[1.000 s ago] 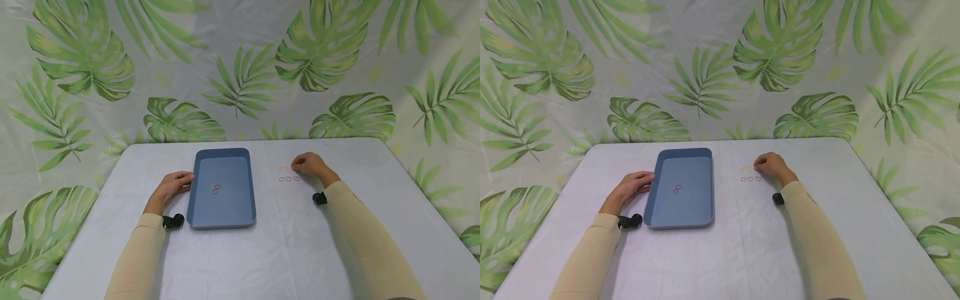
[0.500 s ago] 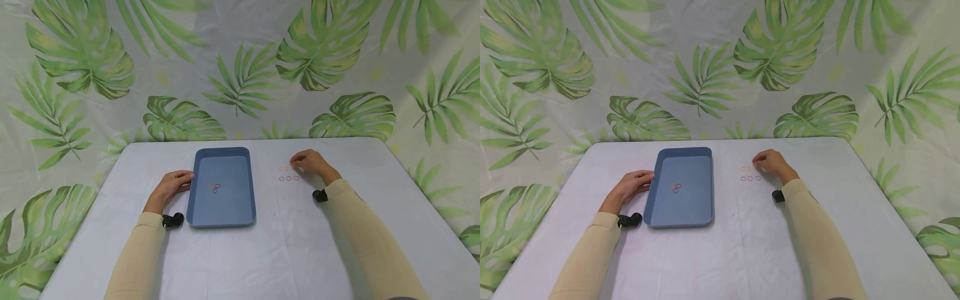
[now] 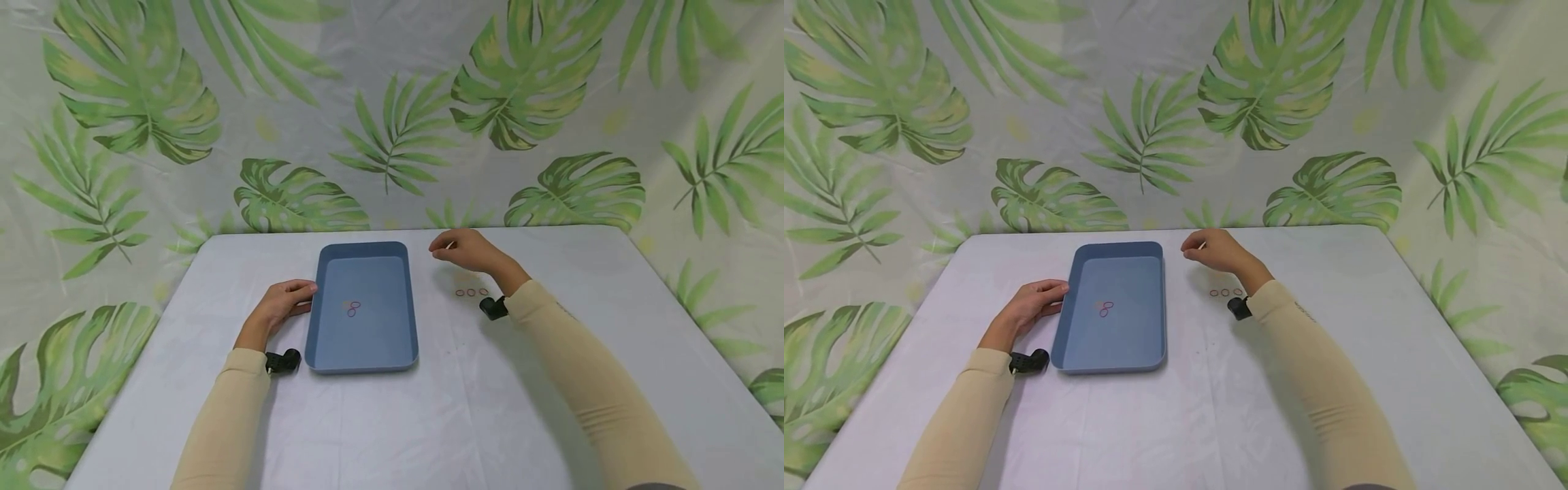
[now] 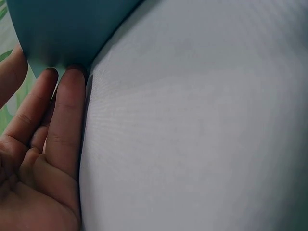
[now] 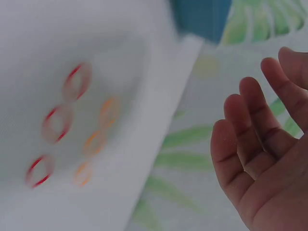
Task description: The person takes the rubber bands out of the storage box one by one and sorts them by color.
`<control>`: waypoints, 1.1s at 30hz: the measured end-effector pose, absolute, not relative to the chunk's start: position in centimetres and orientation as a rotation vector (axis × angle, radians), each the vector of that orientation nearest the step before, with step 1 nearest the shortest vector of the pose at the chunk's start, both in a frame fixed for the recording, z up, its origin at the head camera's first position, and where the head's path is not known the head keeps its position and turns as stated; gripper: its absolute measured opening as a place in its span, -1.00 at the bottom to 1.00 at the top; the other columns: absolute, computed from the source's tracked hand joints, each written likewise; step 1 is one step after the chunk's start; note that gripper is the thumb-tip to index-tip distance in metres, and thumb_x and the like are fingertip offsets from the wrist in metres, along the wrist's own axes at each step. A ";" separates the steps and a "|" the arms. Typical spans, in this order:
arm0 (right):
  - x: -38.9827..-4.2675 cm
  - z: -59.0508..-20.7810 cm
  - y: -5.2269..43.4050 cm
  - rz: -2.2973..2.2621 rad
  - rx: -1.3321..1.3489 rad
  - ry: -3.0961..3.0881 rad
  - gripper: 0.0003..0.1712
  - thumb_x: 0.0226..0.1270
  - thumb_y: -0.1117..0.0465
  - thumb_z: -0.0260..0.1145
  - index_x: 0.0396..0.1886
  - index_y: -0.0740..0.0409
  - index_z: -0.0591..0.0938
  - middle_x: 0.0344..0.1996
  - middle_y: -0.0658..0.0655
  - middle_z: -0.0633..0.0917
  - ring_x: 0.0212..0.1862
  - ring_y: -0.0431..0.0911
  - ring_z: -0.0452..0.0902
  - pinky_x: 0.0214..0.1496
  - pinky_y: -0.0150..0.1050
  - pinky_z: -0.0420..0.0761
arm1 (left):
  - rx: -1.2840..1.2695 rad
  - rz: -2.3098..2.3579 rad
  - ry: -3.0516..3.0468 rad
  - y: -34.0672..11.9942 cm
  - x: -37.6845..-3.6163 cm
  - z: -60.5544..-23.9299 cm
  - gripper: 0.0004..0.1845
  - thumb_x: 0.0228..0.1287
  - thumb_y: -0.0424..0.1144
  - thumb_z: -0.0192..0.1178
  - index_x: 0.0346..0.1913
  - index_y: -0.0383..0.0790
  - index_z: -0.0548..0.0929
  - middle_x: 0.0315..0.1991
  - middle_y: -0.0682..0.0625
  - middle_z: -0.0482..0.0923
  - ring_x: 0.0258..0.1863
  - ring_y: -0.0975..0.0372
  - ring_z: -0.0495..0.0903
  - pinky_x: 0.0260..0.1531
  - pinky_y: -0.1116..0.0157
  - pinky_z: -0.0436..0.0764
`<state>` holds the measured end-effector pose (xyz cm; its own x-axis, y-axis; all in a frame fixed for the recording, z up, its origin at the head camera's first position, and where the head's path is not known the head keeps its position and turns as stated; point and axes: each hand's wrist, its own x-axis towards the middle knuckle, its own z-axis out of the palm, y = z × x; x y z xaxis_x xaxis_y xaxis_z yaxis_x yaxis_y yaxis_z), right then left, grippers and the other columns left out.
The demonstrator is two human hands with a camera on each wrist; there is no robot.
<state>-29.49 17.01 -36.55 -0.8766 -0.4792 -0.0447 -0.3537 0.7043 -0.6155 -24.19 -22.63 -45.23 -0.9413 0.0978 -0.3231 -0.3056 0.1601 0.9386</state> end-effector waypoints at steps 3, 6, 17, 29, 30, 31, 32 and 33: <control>-29.0 -35.3 14.9 -0.919 -0.747 2.673 -0.67 0.49 0.12 0.20 0.12 0.12 0.67 0.08 0.17 0.69 0.04 0.07 0.62 0.08 0.01 0.66 | -0.193 1.845 2.134 -22.6 -24.1 -45.2 -0.42 0.42 -0.13 0.22 0.36 -0.41 0.43 0.29 -0.23 0.45 -0.11 0.45 0.61 0.03 0.45 0.71; -28.8 -34.6 12.7 -0.898 -0.818 2.644 -0.68 0.48 0.13 0.21 0.12 0.11 0.66 0.08 0.16 0.69 0.04 0.05 0.62 0.08 -0.02 0.67 | -0.196 1.843 2.135 -22.6 -24.1 -45.1 -0.42 0.43 -0.13 0.21 0.36 -0.40 0.42 0.34 -0.25 0.41 -0.08 0.44 0.61 0.03 0.45 0.70; -27.8 -34.7 5.8 -0.821 -1.029 2.576 -0.73 0.45 0.22 0.24 0.06 0.10 0.70 0.06 0.18 0.67 0.09 0.04 0.62 0.13 -0.12 0.68 | -0.216 1.839 2.147 -22.7 -24.1 -45.2 -0.44 0.43 -0.13 0.21 0.35 -0.39 0.45 0.26 -0.20 0.48 -0.11 0.46 0.60 0.00 0.46 0.71; -27.8 -36.5 2.4 -0.813 -1.035 2.532 -0.69 0.44 0.24 0.23 0.11 0.16 0.69 0.07 0.16 0.70 0.12 0.04 0.62 0.15 -0.15 0.67 | -0.223 1.816 2.169 -22.4 -24.3 -45.2 -0.45 0.43 -0.11 0.21 0.34 -0.37 0.46 0.32 -0.22 0.43 -0.06 0.41 0.59 0.04 0.43 0.70; -27.9 -36.9 2.2 -0.796 -1.033 2.541 -0.69 0.44 0.25 0.23 0.10 0.15 0.69 0.07 0.16 0.70 0.13 0.03 0.62 0.16 -0.16 0.67 | -0.222 1.816 2.170 -22.5 -24.3 -45.2 -0.44 0.43 -0.11 0.21 0.34 -0.38 0.46 0.31 -0.22 0.43 -0.06 0.42 0.59 0.03 0.44 0.70; -27.9 -37.3 2.1 -0.780 -1.029 2.550 -0.69 0.43 0.27 0.23 0.10 0.15 0.69 0.06 0.16 0.71 0.13 0.03 0.62 0.17 -0.15 0.67 | -0.221 1.817 2.168 -22.5 -24.3 -45.3 -0.44 0.43 -0.11 0.21 0.35 -0.38 0.46 0.31 -0.22 0.43 -0.07 0.42 0.59 0.03 0.44 0.70; -27.9 -37.7 2.1 -0.766 -1.019 2.560 -0.69 0.41 0.28 0.23 0.09 0.14 0.70 0.06 0.16 0.71 0.13 0.03 0.62 0.17 -0.15 0.67 | -0.221 1.818 2.166 -22.5 -24.3 -45.3 -0.44 0.43 -0.11 0.21 0.35 -0.38 0.45 0.31 -0.22 0.44 -0.07 0.43 0.59 0.02 0.45 0.70; -27.9 -38.2 2.0 -0.749 -1.011 2.571 -0.70 0.40 0.28 0.24 0.07 0.13 0.71 0.04 0.15 0.72 0.13 0.02 0.62 0.17 -0.16 0.67 | -0.220 1.819 2.162 -22.5 -24.3 -45.4 -0.44 0.43 -0.12 0.21 0.34 -0.38 0.45 0.31 -0.23 0.43 -0.08 0.44 0.59 0.01 0.45 0.70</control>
